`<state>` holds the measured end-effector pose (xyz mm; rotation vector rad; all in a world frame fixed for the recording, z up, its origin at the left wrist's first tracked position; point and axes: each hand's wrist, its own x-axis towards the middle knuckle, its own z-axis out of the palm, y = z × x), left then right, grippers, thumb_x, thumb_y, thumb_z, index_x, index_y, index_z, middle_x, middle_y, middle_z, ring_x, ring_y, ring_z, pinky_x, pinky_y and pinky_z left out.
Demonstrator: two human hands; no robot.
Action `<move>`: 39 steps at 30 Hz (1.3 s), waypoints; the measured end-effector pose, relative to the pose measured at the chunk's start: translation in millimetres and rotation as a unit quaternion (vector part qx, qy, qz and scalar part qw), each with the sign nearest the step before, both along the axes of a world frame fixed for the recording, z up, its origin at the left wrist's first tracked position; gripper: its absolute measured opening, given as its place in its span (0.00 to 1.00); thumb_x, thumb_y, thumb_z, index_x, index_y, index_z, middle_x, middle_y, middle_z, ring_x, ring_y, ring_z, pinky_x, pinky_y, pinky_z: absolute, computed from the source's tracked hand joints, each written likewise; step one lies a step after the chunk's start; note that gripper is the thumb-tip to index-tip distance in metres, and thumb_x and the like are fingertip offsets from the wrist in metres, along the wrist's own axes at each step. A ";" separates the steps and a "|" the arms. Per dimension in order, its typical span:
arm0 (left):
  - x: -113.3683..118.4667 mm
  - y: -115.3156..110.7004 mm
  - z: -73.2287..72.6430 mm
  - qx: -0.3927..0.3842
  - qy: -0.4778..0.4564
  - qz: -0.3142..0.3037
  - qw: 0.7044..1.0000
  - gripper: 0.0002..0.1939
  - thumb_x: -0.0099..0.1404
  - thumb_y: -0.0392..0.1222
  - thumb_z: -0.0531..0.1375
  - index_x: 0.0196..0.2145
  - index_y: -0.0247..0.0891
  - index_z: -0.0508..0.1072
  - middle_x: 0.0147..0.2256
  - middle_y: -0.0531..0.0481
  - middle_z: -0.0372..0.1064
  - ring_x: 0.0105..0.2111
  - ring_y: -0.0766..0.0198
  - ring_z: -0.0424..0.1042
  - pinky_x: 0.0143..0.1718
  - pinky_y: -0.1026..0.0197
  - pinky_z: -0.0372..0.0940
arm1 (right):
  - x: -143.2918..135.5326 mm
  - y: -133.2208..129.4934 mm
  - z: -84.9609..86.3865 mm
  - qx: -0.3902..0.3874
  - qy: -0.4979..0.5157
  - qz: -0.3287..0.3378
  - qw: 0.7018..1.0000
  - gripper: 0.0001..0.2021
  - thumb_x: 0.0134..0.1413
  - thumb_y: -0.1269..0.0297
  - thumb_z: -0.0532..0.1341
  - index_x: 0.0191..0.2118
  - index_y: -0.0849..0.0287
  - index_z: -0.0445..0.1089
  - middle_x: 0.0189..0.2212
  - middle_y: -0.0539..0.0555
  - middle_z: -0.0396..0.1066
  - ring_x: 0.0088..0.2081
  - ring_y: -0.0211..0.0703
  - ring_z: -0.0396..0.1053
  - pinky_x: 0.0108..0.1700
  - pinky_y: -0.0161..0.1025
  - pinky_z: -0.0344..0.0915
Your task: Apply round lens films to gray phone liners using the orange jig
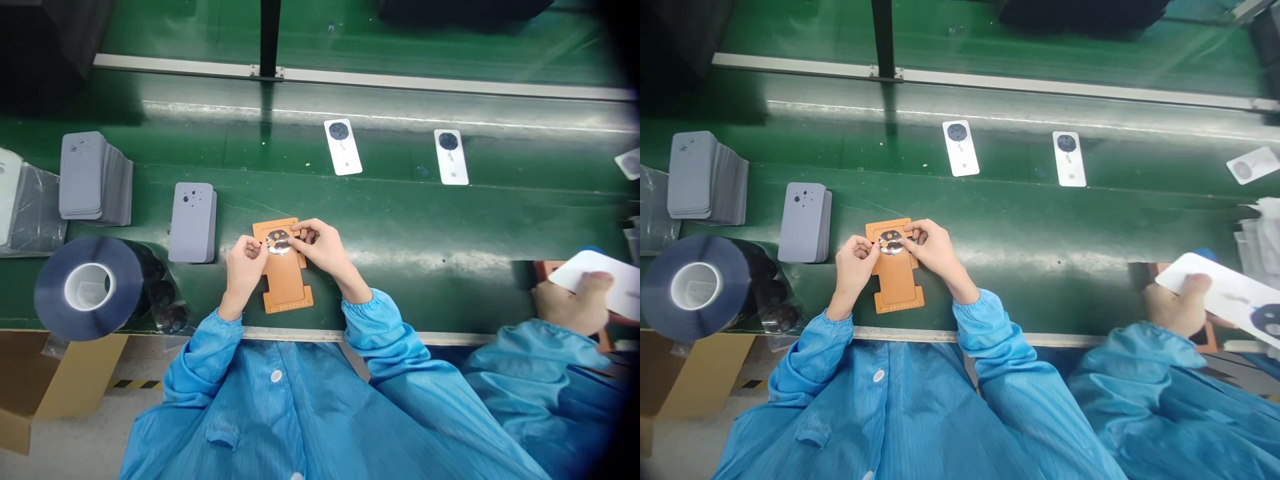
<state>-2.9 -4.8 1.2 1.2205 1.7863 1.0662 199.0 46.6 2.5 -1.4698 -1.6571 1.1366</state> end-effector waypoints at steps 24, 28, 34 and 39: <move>-14.7 -10.2 5.7 -0.029 -0.184 0.035 0.982 0.18 0.60 0.54 0.69 0.32 0.38 0.70 0.26 0.53 0.70 0.19 0.69 0.67 0.18 0.67 0.57 | 2.6 9.6 -0.9 -0.086 0.068 -0.016 0.994 0.13 0.49 0.58 0.71 0.37 0.60 0.78 0.28 0.51 0.75 0.27 0.37 0.66 0.32 0.37 0.66; -39.2 -22.5 12.7 -0.085 -0.366 0.086 0.923 0.34 0.67 0.72 0.55 0.36 0.33 0.75 0.28 0.44 0.75 0.19 0.65 0.69 0.14 0.66 0.54 | 3.6 10.0 -0.4 -0.085 0.078 -0.021 0.993 0.11 0.50 0.58 0.69 0.37 0.60 0.78 0.30 0.53 0.77 0.29 0.38 0.69 0.34 0.38 0.67; -45.8 -35.4 20.9 -0.041 -0.447 0.112 0.887 0.24 0.73 0.60 0.58 0.37 0.33 0.75 0.29 0.44 0.77 0.20 0.67 0.71 0.19 0.66 0.60 | 3.7 8.8 1.0 -0.079 0.072 -0.019 0.994 0.11 0.52 0.58 0.68 0.37 0.60 0.78 0.31 0.54 0.78 0.29 0.39 0.71 0.34 0.38 0.68; -16.6 -54.8 25.6 -0.008 -0.474 0.040 0.880 0.21 0.70 0.57 0.63 0.44 0.34 0.76 0.30 0.46 0.78 0.19 0.67 0.70 0.17 0.67 0.59 | -2.2 -1.5 17.0 -0.030 0.014 -0.044 0.998 0.12 0.56 0.56 0.66 0.38 0.59 0.80 0.32 0.54 0.80 0.31 0.41 0.74 0.35 0.38 0.69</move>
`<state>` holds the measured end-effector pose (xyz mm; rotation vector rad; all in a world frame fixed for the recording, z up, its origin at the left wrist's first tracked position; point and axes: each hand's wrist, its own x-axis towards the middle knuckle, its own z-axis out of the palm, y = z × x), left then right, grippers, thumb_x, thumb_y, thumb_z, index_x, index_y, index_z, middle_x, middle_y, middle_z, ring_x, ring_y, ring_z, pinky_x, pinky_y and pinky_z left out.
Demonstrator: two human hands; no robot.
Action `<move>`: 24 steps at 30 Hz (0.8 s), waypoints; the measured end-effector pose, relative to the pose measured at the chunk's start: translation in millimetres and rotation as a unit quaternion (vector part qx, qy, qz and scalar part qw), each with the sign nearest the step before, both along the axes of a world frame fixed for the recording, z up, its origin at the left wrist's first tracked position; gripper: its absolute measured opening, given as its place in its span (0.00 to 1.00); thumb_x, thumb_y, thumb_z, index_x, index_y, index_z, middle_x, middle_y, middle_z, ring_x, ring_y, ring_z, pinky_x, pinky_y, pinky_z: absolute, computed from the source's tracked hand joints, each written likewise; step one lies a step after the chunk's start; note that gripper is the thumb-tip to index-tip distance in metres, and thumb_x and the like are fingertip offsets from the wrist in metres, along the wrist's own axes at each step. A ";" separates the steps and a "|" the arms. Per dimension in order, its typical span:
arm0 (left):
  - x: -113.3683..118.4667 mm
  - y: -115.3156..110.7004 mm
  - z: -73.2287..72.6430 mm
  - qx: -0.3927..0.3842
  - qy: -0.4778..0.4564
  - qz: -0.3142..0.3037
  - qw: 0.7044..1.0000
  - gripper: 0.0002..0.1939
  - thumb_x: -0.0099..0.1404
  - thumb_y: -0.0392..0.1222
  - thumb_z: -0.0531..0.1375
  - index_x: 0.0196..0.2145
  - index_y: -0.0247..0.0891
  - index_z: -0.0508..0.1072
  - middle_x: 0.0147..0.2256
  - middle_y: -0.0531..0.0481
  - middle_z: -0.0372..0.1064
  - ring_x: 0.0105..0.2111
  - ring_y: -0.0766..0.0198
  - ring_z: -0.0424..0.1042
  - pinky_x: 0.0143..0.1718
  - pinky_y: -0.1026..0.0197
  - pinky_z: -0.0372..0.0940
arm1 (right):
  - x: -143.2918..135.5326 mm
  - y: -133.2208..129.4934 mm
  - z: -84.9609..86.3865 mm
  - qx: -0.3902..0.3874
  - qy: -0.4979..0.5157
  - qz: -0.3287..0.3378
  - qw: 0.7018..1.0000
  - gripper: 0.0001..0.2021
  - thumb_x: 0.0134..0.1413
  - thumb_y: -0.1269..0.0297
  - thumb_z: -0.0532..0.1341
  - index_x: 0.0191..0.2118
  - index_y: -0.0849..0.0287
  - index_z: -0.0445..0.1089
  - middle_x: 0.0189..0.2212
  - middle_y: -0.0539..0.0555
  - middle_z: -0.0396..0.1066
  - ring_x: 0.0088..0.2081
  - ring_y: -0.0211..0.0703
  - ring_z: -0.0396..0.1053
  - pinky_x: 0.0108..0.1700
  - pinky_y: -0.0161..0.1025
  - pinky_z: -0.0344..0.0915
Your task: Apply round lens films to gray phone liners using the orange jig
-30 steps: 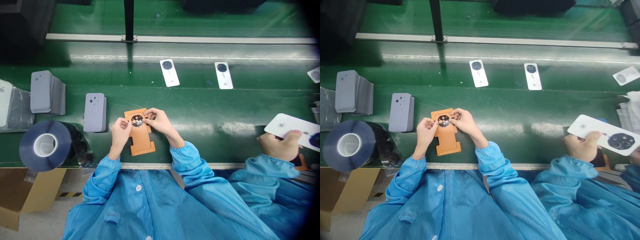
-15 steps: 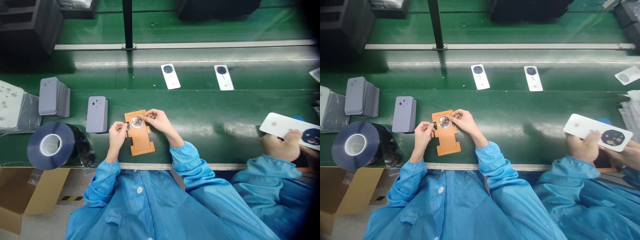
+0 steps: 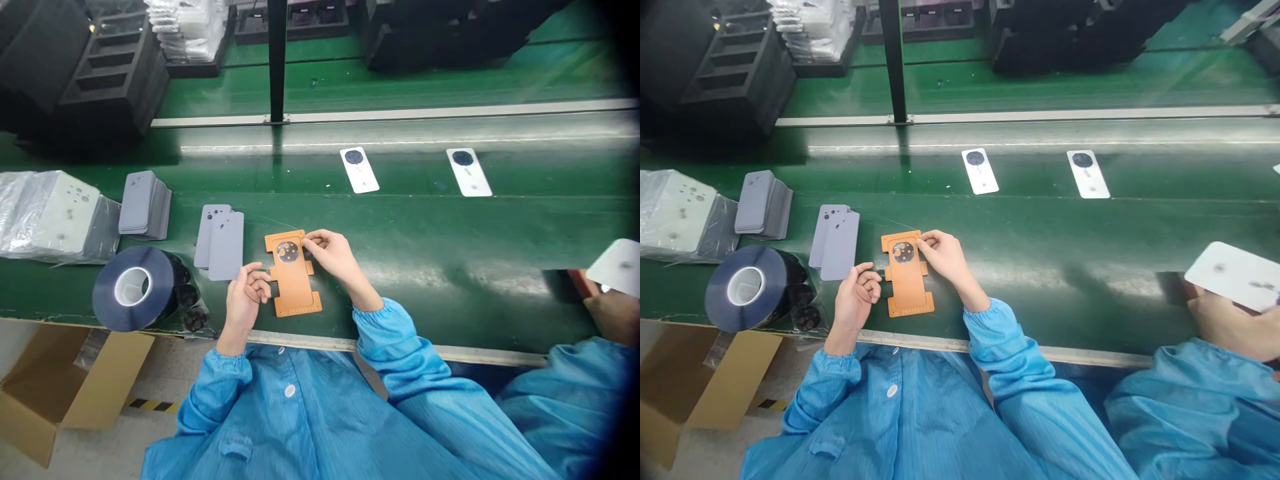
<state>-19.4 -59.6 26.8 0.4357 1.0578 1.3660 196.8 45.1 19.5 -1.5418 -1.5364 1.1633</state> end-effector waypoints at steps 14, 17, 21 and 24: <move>-12.1 -6.5 23.1 -0.111 -0.222 0.107 0.963 0.17 0.81 0.38 0.49 0.56 0.30 0.73 0.27 0.53 0.72 0.16 0.76 0.59 0.16 0.74 0.57 | -26.2 -13.3 20.7 -0.026 0.084 0.040 0.995 0.11 0.59 0.57 0.67 0.41 0.59 0.81 0.39 0.57 0.83 0.39 0.48 0.81 0.43 0.41 0.76; -4.5 -15.1 24.2 -0.122 -0.242 0.099 0.957 0.19 0.82 0.39 0.47 0.59 0.28 0.71 0.27 0.52 0.73 0.16 0.76 0.59 0.16 0.73 0.56 | -29.9 -15.6 21.1 -0.041 0.099 0.039 0.993 0.12 0.59 0.57 0.67 0.41 0.60 0.81 0.39 0.58 0.83 0.37 0.45 0.80 0.42 0.40 0.75; 15.9 -27.5 15.9 -0.108 -0.178 0.032 0.978 0.19 0.79 0.42 0.55 0.59 0.29 0.73 0.29 0.49 0.76 0.16 0.75 0.61 0.16 0.71 0.57 | -43.0 -15.2 24.3 -0.077 0.156 0.058 0.983 0.16 0.59 0.54 0.68 0.45 0.63 0.80 0.39 0.59 0.83 0.33 0.41 0.78 0.40 0.39 0.75; 30.1 -35.7 6.7 -0.081 -0.117 -0.048 0.989 0.27 0.72 0.52 0.64 0.60 0.30 0.73 0.29 0.47 0.77 0.15 0.74 0.60 0.16 0.69 0.54 | -53.7 -10.1 24.6 -0.097 0.214 0.066 0.970 0.24 0.56 0.55 0.70 0.55 0.63 0.75 0.38 0.58 0.82 0.33 0.42 0.78 0.37 0.38 0.75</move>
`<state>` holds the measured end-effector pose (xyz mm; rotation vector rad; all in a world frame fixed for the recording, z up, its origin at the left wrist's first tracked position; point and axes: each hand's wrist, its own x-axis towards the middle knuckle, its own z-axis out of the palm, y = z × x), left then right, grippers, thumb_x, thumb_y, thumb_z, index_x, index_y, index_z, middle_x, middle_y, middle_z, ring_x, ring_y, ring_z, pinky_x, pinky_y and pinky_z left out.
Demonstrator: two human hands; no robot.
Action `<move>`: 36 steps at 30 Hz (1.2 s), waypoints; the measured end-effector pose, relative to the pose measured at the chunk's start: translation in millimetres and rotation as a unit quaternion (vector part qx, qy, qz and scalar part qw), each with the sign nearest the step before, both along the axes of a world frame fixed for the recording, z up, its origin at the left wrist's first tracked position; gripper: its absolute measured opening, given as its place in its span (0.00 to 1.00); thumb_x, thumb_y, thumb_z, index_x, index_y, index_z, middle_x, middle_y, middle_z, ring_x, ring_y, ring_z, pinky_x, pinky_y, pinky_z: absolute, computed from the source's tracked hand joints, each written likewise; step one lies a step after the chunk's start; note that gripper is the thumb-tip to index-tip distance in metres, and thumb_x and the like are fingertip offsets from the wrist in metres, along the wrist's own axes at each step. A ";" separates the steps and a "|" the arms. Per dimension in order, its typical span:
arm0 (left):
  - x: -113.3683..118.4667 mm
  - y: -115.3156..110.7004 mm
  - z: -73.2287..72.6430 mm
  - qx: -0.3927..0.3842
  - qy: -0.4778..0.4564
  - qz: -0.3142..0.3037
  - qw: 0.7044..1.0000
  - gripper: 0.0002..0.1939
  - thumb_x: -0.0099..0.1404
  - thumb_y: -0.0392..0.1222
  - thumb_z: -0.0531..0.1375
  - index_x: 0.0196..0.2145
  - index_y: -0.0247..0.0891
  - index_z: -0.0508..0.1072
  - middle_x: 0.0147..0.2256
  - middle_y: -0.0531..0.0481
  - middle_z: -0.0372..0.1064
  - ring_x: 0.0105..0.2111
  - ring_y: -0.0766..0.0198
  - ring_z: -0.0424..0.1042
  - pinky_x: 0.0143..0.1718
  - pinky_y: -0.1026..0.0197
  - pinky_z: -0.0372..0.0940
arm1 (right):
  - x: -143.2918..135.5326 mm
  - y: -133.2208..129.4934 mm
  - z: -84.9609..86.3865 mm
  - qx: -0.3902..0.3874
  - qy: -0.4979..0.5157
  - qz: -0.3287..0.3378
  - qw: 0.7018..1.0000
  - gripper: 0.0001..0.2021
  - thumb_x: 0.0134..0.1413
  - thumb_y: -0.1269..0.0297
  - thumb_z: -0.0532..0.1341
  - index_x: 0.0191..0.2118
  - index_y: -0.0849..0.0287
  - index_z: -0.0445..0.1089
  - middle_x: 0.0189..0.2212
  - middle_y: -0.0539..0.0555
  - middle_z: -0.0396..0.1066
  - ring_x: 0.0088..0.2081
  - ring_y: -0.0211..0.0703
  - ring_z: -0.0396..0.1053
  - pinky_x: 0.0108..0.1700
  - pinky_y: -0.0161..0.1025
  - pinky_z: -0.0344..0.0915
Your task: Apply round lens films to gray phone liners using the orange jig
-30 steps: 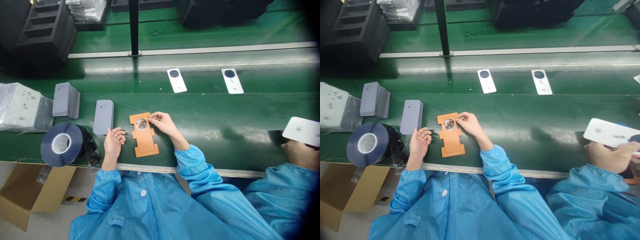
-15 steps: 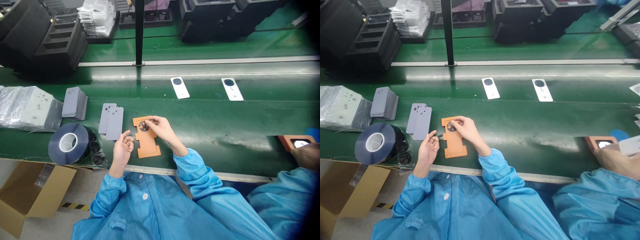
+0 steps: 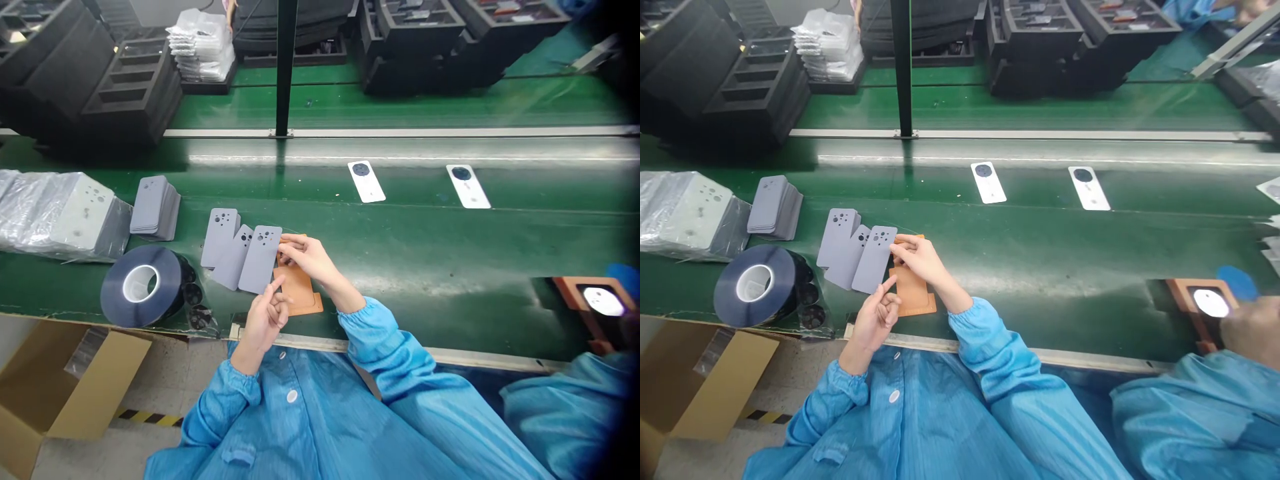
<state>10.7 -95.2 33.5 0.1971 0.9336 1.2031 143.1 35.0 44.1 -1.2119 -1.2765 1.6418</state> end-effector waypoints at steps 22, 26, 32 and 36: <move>2.0 -40.4 -40.1 0.398 0.759 -0.118 0.502 0.33 0.72 0.40 0.62 0.72 0.41 0.61 0.73 0.32 0.52 0.75 0.39 0.48 0.69 0.32 0.56 | 67.3 -5.1 19.0 0.216 -0.140 0.060 0.964 0.21 0.62 0.60 0.63 0.59 0.53 0.69 0.53 0.56 0.73 0.43 0.48 0.74 0.48 0.47 0.76; 1.3 -39.0 -44.7 0.389 0.778 -0.153 0.468 0.33 0.74 0.37 0.59 0.73 0.42 0.58 0.74 0.33 0.47 0.76 0.40 0.42 0.70 0.29 0.51 | 68.8 -8.8 14.0 0.225 -0.146 0.072 0.961 0.20 0.63 0.61 0.62 0.59 0.52 0.69 0.52 0.56 0.74 0.43 0.48 0.74 0.47 0.47 0.76; -1.2 -39.1 -48.7 0.390 0.776 -0.157 0.471 0.31 0.73 0.33 0.59 0.71 0.47 0.61 0.74 0.34 0.48 0.75 0.42 0.44 0.69 0.27 0.52 | 64.7 -12.7 4.4 0.306 -0.211 0.074 0.925 0.20 0.62 0.67 0.59 0.59 0.54 0.69 0.53 0.58 0.73 0.47 0.51 0.73 0.52 0.51 0.73; -1.2 -39.0 -50.0 0.391 0.767 -0.164 0.481 0.28 0.75 0.33 0.57 0.69 0.45 0.64 0.72 0.35 0.53 0.74 0.44 0.49 0.70 0.29 0.50 | 57.3 -9.3 -3.7 0.362 -0.304 0.091 0.877 0.25 0.57 0.70 0.61 0.61 0.56 0.68 0.59 0.64 0.68 0.60 0.59 0.68 0.62 0.58 0.66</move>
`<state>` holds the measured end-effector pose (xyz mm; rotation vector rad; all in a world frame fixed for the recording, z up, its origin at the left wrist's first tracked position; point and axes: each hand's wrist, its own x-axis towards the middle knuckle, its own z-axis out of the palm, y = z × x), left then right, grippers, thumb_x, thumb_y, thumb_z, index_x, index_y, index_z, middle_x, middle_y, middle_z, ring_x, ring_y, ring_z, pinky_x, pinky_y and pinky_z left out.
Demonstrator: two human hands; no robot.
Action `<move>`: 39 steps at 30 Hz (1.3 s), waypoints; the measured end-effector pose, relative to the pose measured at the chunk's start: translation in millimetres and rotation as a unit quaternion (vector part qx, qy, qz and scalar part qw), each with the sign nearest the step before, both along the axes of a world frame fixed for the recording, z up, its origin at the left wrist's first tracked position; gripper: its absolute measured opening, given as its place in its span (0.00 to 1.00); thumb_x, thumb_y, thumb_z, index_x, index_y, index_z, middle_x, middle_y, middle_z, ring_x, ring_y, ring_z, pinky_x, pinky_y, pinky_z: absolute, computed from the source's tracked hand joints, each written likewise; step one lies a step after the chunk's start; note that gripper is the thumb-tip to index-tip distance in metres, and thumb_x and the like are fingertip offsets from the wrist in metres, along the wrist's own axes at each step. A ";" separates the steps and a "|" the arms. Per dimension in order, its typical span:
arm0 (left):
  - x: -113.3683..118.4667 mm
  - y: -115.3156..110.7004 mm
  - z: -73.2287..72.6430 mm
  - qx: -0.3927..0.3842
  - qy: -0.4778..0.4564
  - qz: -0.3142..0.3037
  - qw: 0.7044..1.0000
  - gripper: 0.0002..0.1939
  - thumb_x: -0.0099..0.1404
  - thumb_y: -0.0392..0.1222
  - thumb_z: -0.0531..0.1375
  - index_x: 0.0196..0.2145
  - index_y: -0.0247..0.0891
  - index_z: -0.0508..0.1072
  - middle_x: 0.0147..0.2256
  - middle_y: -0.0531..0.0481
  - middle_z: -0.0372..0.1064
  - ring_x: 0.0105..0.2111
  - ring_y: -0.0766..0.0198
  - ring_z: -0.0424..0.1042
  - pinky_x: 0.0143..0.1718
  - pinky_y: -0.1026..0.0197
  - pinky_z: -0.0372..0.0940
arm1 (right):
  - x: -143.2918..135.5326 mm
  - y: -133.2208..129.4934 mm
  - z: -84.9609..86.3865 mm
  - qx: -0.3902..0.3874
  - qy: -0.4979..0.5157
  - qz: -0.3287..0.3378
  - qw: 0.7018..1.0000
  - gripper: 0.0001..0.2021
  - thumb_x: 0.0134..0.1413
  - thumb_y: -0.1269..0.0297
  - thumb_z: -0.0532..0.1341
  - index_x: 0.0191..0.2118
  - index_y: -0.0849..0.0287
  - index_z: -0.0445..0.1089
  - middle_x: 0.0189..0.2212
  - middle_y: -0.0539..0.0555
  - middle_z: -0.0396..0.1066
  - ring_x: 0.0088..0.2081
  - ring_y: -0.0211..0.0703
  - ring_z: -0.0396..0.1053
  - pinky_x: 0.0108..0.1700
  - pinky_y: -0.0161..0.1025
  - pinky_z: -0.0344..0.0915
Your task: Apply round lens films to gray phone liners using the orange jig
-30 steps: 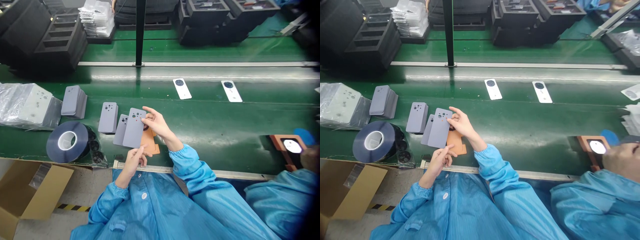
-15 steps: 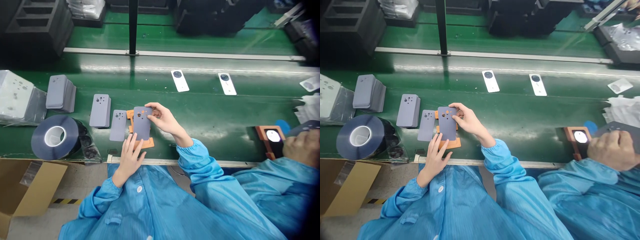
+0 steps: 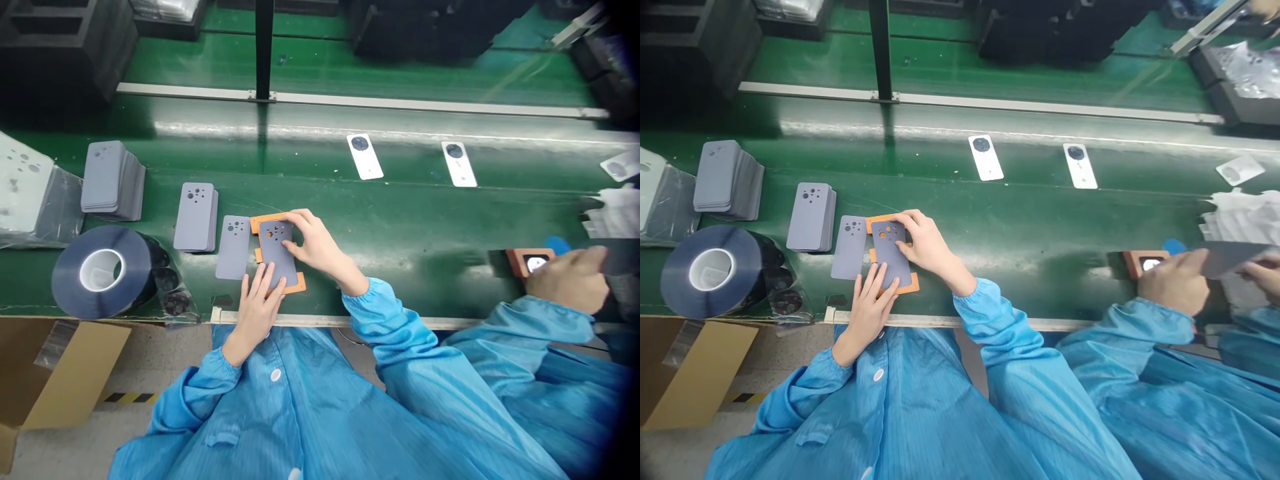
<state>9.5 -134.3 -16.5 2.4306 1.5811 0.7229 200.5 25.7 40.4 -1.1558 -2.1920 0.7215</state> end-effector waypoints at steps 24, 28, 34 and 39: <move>-1.7 3.3 0.5 -0.013 -0.033 -0.005 0.999 0.24 0.75 0.36 0.57 0.67 0.41 0.68 0.69 0.36 0.62 0.72 0.45 0.58 0.70 0.35 0.54 | -28.6 -30.2 -15.2 0.023 -0.164 0.005 0.986 0.24 0.73 0.53 0.54 0.68 0.57 0.67 0.68 0.63 0.65 0.70 0.62 0.59 0.74 0.69 0.43; -3.7 7.8 9.6 -0.048 -0.143 -0.012 0.989 0.25 0.74 0.41 0.60 0.67 0.43 0.68 0.68 0.37 0.64 0.71 0.45 0.58 0.68 0.36 0.59 | -12.9 -37.2 -17.9 0.019 -0.143 -0.105 0.984 0.21 0.72 0.54 0.56 0.57 0.63 0.75 0.60 0.69 0.72 0.62 0.64 0.68 0.69 0.65 0.57; -9.8 19.0 28.3 -0.082 -0.328 0.055 0.940 0.21 0.73 0.46 0.62 0.61 0.43 0.73 0.62 0.37 0.70 0.64 0.47 0.68 0.65 0.41 0.65 | -6.4 -51.1 -8.5 -0.057 -0.070 -0.091 0.992 0.24 0.69 0.52 0.60 0.62 0.63 0.72 0.64 0.69 0.67 0.64 0.64 0.67 0.66 0.62 0.63; -19.4 28.8 33.0 -0.158 -0.483 0.168 0.845 0.26 0.74 0.56 0.58 0.62 0.39 0.70 0.55 0.37 0.74 0.52 0.52 0.76 0.49 0.52 0.72 | -13.8 -61.4 21.6 -0.107 0.045 0.032 0.993 0.19 0.72 0.55 0.58 0.62 0.54 0.73 0.62 0.60 0.72 0.63 0.53 0.70 0.65 0.52 0.67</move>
